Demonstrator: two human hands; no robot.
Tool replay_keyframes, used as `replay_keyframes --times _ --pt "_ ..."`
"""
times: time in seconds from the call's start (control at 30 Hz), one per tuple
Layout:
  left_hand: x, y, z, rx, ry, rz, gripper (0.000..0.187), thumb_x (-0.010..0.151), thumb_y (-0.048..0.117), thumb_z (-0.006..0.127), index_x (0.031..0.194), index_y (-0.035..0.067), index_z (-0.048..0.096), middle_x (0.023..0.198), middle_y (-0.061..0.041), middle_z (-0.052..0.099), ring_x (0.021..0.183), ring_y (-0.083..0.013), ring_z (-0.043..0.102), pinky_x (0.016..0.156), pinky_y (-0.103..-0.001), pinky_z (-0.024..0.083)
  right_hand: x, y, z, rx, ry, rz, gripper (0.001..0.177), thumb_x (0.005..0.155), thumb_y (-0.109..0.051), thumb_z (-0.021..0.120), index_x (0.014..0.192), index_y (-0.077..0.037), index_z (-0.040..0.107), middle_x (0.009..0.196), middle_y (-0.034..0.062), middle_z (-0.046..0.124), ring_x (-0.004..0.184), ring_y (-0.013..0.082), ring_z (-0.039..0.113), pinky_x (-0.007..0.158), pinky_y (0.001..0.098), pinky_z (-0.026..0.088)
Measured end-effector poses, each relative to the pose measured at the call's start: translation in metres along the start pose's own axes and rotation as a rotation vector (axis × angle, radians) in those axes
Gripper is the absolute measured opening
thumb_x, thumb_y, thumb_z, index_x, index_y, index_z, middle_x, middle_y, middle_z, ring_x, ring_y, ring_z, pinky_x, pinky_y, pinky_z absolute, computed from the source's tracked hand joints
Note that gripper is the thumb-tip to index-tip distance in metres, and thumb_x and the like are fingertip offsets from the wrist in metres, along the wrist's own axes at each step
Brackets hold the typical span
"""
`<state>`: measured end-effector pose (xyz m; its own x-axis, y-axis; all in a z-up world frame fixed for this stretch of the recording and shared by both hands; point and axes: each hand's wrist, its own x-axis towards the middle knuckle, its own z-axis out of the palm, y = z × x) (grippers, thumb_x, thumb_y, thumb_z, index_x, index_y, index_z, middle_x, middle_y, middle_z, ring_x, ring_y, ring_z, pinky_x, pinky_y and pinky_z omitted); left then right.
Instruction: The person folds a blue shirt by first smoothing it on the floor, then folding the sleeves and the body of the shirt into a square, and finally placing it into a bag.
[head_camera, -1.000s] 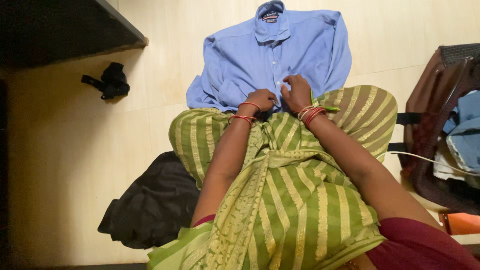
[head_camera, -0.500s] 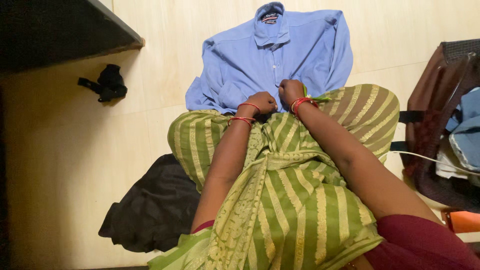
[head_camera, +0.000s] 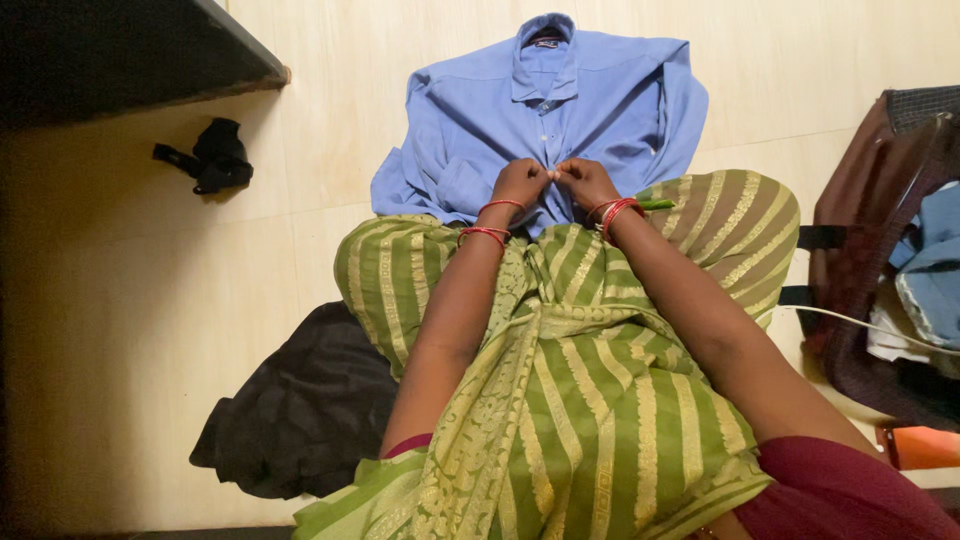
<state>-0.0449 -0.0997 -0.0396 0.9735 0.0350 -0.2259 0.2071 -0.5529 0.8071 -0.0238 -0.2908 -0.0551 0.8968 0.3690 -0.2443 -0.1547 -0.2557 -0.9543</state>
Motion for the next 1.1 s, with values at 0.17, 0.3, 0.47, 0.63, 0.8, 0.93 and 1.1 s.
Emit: replay_keyframes --times 0.17,0.3,0.47,0.63,0.8,0.93,1.1 --pt "0.003 -0.013 0.005 -0.18 -0.025 0.004 0.031 0.083 0.031 0.079 0.077 0.001 0.073 0.063 -0.006 0.067 0.058 -0.0122 0.059 0.055 -0.032 0.047 0.004 0.011 0.0 0.061 -0.057 0.008 0.018 0.1 -0.02 0.07 0.104 -0.003 0.07 0.089 -0.0049 0.068 0.081 0.0034 0.056 0.071 0.0217 0.047" --pt "0.006 -0.021 0.01 -0.251 -0.047 0.006 0.029 0.084 0.029 0.078 0.077 0.001 0.073 0.061 -0.001 0.066 0.056 -0.007 0.053 0.052 -0.029 0.044 0.007 0.02 -0.002 0.053 -0.064 0.001 0.016 0.102 -0.017 0.07 0.106 -0.002 0.069 0.09 -0.0037 0.066 0.082 0.0052 0.054 0.073 0.0233 0.047" --pt "0.011 -0.024 0.013 -0.356 -0.098 -0.044 0.035 0.086 0.029 0.079 0.073 -0.002 0.07 0.061 -0.001 0.065 0.056 -0.0076 0.053 0.051 -0.029 0.043 0.004 0.013 0.001 0.062 -0.018 -0.101 0.015 0.099 -0.017 0.07 0.104 -0.003 0.069 0.092 -0.0033 0.069 0.086 0.0045 0.059 0.078 0.0233 0.05" --pt "0.01 -0.026 0.014 -0.272 -0.044 0.043 0.033 0.085 0.03 0.079 0.075 -0.001 0.072 0.062 -0.002 0.065 0.057 -0.0082 0.053 0.052 -0.03 0.043 -0.011 -0.009 0.005 -0.149 0.108 -0.111 0.022 0.096 -0.023 0.072 0.102 -0.003 0.07 0.087 0.0057 0.071 0.079 0.0121 0.062 0.073 0.0292 0.051" --pt "0.008 -0.02 0.016 -0.135 0.04 0.068 0.03 0.082 0.03 0.079 0.077 0.001 0.073 0.063 -0.007 0.067 0.057 -0.0126 0.058 0.054 -0.033 0.047 -0.013 -0.007 0.006 -0.326 0.151 -0.146 0.026 0.097 -0.029 0.07 0.098 -0.002 0.068 0.083 0.0139 0.068 0.073 0.0226 0.062 0.072 0.0349 0.051" --pt "0.005 -0.016 0.014 -0.125 0.039 0.061 0.03 0.083 0.031 0.079 0.08 0.002 0.073 0.065 -0.008 0.068 0.059 -0.0139 0.06 0.057 -0.033 0.048 -0.007 0.0 0.007 -0.253 0.144 -0.103 0.024 0.097 -0.026 0.067 0.097 -0.002 0.066 0.082 0.0112 0.067 0.075 0.0195 0.061 0.071 0.0337 0.05" --pt "0.004 -0.016 0.013 -0.175 0.037 0.061 0.033 0.084 0.034 0.079 0.081 0.002 0.073 0.068 -0.007 0.07 0.061 -0.0127 0.061 0.06 -0.033 0.049 -0.004 -0.003 0.002 -0.064 0.063 -0.03 0.023 0.1 -0.027 0.065 0.099 -0.003 0.067 0.08 -0.0002 0.061 0.075 0.0098 0.054 0.067 0.0288 0.048"
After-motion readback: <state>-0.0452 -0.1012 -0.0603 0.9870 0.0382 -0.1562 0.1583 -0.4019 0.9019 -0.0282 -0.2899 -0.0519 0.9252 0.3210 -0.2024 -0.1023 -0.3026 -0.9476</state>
